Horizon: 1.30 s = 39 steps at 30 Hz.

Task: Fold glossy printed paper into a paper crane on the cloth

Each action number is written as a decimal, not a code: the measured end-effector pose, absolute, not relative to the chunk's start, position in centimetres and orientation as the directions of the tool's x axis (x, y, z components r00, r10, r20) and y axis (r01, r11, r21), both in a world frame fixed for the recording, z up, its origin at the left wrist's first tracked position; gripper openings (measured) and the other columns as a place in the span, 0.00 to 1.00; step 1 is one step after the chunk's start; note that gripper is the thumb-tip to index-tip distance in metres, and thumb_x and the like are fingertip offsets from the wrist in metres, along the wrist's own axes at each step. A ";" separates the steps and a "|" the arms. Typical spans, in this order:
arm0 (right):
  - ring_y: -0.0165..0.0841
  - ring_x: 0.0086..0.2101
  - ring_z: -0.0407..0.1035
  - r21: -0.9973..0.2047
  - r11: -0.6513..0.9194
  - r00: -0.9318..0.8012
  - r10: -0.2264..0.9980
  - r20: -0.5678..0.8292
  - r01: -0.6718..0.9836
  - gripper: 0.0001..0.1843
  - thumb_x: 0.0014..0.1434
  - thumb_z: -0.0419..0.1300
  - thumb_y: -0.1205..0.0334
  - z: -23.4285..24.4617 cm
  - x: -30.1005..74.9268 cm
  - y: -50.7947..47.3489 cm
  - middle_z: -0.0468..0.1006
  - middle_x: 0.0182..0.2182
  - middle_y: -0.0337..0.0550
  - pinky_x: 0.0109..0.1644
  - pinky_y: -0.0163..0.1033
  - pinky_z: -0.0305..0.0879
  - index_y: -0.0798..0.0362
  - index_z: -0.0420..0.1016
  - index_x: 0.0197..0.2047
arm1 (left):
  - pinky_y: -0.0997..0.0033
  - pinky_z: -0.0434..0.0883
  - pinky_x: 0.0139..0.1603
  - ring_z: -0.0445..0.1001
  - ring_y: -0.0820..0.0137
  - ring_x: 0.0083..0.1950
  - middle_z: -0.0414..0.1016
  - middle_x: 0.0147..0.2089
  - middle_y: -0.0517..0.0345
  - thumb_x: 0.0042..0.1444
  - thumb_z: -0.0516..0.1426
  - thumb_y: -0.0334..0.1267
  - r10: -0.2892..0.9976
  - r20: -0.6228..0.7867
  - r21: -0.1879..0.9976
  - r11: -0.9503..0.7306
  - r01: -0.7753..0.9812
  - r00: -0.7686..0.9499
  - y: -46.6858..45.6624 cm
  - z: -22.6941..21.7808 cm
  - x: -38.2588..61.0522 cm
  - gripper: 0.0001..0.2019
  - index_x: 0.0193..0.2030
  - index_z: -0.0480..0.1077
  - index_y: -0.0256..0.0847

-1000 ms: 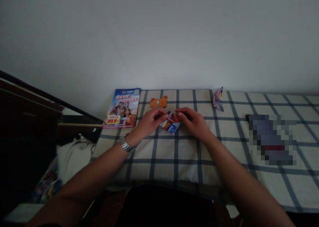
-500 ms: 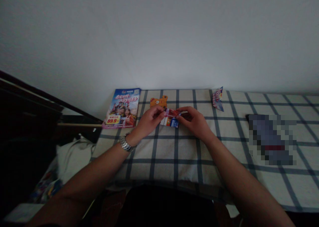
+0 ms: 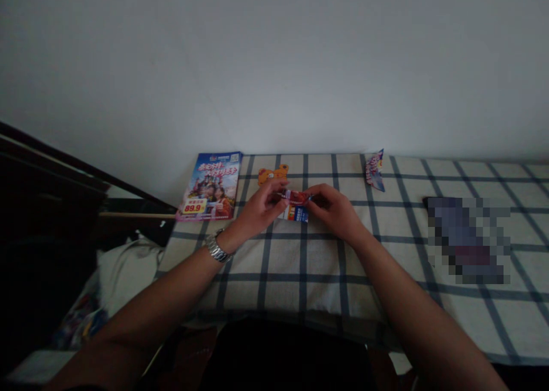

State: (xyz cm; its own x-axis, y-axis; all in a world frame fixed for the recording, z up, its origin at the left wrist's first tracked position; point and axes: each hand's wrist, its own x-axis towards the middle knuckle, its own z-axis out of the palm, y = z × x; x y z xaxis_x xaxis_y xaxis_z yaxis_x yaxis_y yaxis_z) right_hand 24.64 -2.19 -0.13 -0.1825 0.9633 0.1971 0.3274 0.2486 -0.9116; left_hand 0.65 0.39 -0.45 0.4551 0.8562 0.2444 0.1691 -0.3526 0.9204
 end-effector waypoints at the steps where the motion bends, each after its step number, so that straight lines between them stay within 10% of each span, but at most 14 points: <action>1: 0.43 0.45 0.80 -0.910 0.252 -0.196 0.961 0.195 0.330 0.18 0.65 0.66 0.44 -0.1 24.7 -2.2 0.84 0.46 0.49 0.54 0.51 0.78 0.49 0.80 0.49 | 0.61 0.77 0.58 0.77 0.61 0.61 0.74 0.61 0.47 0.70 0.60 0.46 0.841 0.249 0.916 -0.365 0.165 0.480 0.3 -0.3 0.6 0.21 0.66 0.64 0.46; 14: 0.42 0.42 0.79 -0.892 0.243 -0.216 0.962 0.169 0.380 0.19 0.66 0.65 0.44 -0.2 24.7 -2.4 0.84 0.45 0.48 0.49 0.49 0.78 0.49 0.80 0.51 | 0.62 0.78 0.53 0.79 0.66 0.49 0.78 0.52 0.53 0.65 0.65 0.41 0.815 0.233 0.895 -0.393 0.211 0.531 0.3 -0.1 0.9 0.14 0.55 0.72 0.44; 39: 0.39 0.37 0.80 -0.811 0.283 -0.157 0.959 0.235 0.511 0.17 0.65 0.66 0.51 -1.2 24.3 -1.9 0.82 0.41 0.46 0.44 0.47 0.81 0.47 0.78 0.55 | 0.55 0.74 0.61 0.75 0.60 0.57 0.75 0.54 0.53 0.64 0.66 0.39 0.795 0.294 0.654 -0.572 0.495 0.531 0.3 -0.2 0.8 0.16 0.56 0.72 0.45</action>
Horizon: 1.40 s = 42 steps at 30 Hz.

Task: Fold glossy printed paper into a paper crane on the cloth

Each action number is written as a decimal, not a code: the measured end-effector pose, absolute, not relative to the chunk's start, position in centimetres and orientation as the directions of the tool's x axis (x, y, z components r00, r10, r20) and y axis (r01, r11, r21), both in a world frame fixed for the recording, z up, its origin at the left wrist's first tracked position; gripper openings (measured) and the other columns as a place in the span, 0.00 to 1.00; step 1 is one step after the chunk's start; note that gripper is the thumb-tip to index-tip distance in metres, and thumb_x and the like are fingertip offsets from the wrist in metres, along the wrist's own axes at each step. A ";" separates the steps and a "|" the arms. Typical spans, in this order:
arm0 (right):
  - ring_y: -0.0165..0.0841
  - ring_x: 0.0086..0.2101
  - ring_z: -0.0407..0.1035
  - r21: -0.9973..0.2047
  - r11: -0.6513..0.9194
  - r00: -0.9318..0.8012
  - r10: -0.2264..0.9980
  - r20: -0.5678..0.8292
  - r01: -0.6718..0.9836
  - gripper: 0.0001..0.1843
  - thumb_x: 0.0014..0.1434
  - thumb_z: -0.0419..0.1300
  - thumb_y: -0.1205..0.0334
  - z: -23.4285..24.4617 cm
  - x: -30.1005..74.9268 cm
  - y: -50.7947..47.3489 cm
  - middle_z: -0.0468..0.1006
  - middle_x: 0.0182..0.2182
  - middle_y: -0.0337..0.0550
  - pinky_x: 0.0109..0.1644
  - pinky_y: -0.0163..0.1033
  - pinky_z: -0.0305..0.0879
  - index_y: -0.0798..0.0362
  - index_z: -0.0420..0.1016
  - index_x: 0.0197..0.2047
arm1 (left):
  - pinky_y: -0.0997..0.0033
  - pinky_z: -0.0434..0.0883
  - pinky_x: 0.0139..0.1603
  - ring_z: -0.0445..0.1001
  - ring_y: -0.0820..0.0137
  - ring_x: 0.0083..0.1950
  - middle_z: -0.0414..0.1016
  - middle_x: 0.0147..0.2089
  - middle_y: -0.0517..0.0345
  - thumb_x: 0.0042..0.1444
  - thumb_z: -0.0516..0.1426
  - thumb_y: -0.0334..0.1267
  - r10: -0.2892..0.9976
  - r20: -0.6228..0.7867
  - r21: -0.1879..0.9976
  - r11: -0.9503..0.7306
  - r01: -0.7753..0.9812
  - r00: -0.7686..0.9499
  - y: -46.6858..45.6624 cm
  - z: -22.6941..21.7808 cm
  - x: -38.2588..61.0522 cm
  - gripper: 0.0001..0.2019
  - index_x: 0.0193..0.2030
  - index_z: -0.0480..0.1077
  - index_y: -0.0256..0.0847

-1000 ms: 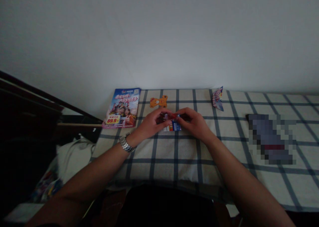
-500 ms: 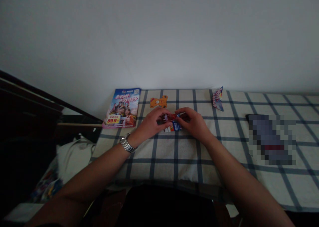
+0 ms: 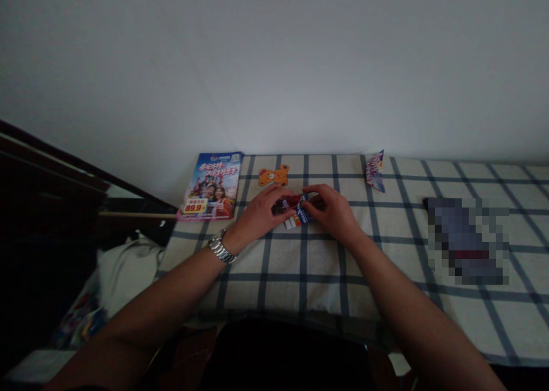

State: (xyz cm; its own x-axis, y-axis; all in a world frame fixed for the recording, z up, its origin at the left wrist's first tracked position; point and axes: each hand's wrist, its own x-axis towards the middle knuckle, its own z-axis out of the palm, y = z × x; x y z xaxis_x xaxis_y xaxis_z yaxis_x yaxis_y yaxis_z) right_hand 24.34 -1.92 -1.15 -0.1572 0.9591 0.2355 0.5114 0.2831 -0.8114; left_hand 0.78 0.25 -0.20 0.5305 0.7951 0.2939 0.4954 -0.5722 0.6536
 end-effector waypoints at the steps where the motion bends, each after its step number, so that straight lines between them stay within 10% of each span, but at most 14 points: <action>1: 0.39 0.38 0.80 -0.813 0.292 -0.159 0.956 0.246 0.503 0.18 0.65 0.66 0.51 -1.1 24.3 -1.9 0.81 0.43 0.46 0.45 0.47 0.81 0.47 0.78 0.55 | 0.55 0.74 0.61 0.75 0.60 0.57 0.75 0.54 0.53 0.64 0.66 0.39 0.801 0.293 0.656 -0.566 0.500 0.522 0.3 -0.3 0.8 0.16 0.56 0.72 0.44; 27: 0.46 0.55 0.77 -0.621 0.529 -0.308 0.847 0.434 0.578 0.21 0.65 0.69 0.55 -0.9 24.1 -2.1 0.80 0.56 0.50 0.63 0.54 0.75 0.46 0.79 0.60 | 0.60 0.78 0.54 0.78 0.64 0.51 0.76 0.50 0.54 0.67 0.64 0.39 0.827 0.355 0.649 -0.554 0.522 0.437 0.2 -0.3 1.0 0.12 0.54 0.72 0.41; 42: 0.44 0.49 0.79 -0.594 0.485 -0.291 0.871 0.396 0.642 0.19 0.67 0.67 0.56 -0.3 23.5 -2.2 0.82 0.52 0.49 0.55 0.51 0.78 0.47 0.77 0.59 | 0.57 0.77 0.59 0.77 0.65 0.54 0.75 0.51 0.54 0.69 0.61 0.37 0.795 0.375 0.648 -0.592 0.479 0.477 0.0 -0.1 1.1 0.09 0.54 0.74 0.43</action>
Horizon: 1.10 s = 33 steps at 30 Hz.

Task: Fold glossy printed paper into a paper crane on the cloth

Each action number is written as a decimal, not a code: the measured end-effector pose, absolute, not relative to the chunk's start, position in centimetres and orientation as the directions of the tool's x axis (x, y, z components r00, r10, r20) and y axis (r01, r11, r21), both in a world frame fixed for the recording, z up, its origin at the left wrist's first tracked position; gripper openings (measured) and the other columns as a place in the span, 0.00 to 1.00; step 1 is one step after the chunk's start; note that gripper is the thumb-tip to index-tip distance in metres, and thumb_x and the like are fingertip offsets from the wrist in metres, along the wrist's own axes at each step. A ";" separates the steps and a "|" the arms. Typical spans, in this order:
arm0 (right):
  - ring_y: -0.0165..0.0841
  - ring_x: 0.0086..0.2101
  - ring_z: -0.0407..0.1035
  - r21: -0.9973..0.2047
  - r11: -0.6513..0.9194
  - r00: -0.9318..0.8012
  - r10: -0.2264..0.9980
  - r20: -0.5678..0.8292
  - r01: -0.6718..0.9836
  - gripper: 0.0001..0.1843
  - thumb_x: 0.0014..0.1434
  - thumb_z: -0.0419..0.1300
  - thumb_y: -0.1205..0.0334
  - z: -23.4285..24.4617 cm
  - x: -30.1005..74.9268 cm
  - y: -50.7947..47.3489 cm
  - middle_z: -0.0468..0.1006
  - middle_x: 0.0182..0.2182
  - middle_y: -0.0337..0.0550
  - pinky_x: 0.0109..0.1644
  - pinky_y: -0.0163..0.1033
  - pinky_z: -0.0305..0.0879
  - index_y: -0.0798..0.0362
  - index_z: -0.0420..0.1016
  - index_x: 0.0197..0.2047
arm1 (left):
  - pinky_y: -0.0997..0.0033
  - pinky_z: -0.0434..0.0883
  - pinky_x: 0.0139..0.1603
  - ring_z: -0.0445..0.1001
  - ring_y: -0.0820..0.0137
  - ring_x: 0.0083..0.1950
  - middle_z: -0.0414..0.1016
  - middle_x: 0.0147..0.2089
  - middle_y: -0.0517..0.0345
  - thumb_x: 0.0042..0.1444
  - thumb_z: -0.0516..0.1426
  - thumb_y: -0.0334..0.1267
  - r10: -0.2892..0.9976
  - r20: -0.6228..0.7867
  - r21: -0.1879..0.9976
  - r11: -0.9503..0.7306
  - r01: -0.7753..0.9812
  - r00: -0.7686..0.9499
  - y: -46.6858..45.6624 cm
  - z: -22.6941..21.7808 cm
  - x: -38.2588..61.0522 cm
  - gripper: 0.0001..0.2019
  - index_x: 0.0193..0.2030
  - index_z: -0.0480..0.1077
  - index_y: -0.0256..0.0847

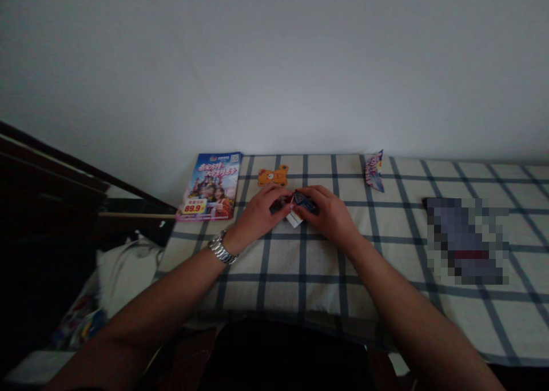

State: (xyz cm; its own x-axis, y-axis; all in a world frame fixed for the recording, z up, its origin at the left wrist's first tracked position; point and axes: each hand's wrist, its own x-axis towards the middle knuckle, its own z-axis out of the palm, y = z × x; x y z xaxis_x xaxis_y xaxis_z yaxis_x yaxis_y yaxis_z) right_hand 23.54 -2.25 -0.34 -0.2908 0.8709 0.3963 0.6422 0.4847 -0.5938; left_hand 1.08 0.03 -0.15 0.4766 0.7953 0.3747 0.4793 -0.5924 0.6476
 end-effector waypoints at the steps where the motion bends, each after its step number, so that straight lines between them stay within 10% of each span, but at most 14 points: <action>1: 0.44 0.49 0.79 -0.593 0.485 -0.288 0.870 0.399 0.643 0.19 0.67 0.67 0.56 -0.3 23.5 -2.3 0.82 0.51 0.49 0.55 0.50 0.78 0.48 0.77 0.59 | 0.57 0.77 0.59 0.77 0.64 0.54 0.75 0.52 0.54 0.69 0.61 0.37 0.794 0.375 0.646 -0.594 0.479 0.479 0.0 -0.1 1.1 0.09 0.54 0.73 0.43; 33: 0.44 0.48 0.83 -0.706 0.361 -0.183 0.930 0.318 0.610 0.24 0.65 0.65 0.57 -0.5 23.0 -2.6 0.85 0.53 0.46 0.53 0.51 0.81 0.45 0.70 0.63 | 0.60 0.78 0.55 0.78 0.64 0.52 0.75 0.53 0.53 0.69 0.60 0.36 0.827 0.352 0.644 -0.553 0.529 0.438 0.0 -0.3 1.2 0.13 0.59 0.70 0.43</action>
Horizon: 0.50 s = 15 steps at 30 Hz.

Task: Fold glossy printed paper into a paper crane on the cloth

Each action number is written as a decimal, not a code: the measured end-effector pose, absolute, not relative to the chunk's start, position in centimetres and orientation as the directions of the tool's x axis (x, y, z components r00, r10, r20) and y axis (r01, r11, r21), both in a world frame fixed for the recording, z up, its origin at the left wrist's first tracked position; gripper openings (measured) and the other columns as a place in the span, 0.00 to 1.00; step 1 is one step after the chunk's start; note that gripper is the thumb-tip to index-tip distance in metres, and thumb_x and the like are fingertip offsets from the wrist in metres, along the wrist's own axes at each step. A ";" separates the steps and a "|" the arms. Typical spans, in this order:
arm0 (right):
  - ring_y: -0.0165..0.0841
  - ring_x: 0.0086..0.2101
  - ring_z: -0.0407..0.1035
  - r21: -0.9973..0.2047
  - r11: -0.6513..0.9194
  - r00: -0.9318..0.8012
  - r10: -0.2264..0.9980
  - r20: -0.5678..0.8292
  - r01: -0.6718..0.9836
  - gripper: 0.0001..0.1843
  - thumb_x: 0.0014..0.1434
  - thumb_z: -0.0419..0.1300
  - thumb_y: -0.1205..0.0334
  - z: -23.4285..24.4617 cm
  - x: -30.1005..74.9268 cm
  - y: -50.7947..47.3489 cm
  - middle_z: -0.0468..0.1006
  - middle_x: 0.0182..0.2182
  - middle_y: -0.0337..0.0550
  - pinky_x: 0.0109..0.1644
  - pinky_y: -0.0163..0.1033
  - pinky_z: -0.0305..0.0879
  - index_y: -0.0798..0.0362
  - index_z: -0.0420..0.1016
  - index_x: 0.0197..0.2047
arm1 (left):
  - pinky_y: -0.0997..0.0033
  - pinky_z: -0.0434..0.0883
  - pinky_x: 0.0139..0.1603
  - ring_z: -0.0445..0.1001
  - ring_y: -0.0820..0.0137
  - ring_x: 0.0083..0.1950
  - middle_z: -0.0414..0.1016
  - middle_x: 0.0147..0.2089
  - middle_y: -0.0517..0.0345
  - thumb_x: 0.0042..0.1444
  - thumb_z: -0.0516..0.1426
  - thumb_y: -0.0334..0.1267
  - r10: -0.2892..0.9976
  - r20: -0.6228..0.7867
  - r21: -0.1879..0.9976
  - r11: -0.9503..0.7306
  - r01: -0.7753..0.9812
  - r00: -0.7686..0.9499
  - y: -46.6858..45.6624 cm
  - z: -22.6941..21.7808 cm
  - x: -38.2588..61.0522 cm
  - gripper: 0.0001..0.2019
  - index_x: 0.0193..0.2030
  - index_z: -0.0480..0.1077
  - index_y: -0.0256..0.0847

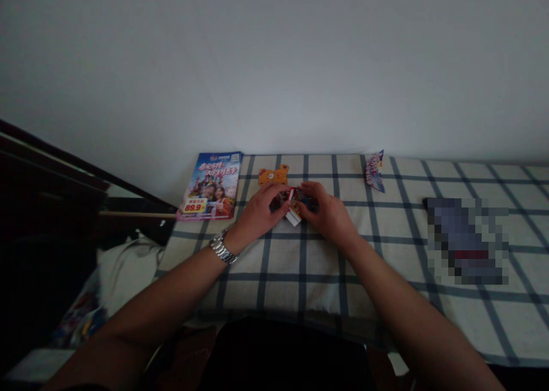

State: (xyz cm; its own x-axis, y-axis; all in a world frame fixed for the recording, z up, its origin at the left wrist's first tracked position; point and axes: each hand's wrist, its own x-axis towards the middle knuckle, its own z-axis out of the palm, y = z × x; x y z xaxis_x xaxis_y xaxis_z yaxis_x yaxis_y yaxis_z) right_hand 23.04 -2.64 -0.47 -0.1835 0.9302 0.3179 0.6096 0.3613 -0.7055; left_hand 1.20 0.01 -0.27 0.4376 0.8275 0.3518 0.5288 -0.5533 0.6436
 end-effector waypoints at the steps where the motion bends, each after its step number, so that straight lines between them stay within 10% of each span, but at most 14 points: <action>1: 0.43 0.47 0.83 -0.698 0.359 -0.187 0.931 0.313 0.619 0.22 0.66 0.65 0.58 -0.4 23.0 -2.6 0.85 0.52 0.46 0.51 0.50 0.81 0.45 0.71 0.62 | 0.60 0.78 0.55 0.78 0.64 0.52 0.75 0.53 0.52 0.69 0.60 0.36 0.829 0.348 0.645 -0.551 0.530 0.437 0.0 -0.3 1.2 0.13 0.58 0.71 0.43; 15: 0.43 0.54 0.79 -0.573 0.522 -0.330 0.850 0.410 0.632 0.17 0.69 0.59 0.66 -0.2 22.9 -2.5 0.82 0.55 0.47 0.59 0.52 0.77 0.44 0.76 0.59 | 0.59 0.78 0.56 0.78 0.64 0.53 0.74 0.54 0.53 0.68 0.60 0.34 0.820 0.374 0.650 -0.565 0.508 0.433 -0.1 -0.3 1.2 0.13 0.58 0.70 0.43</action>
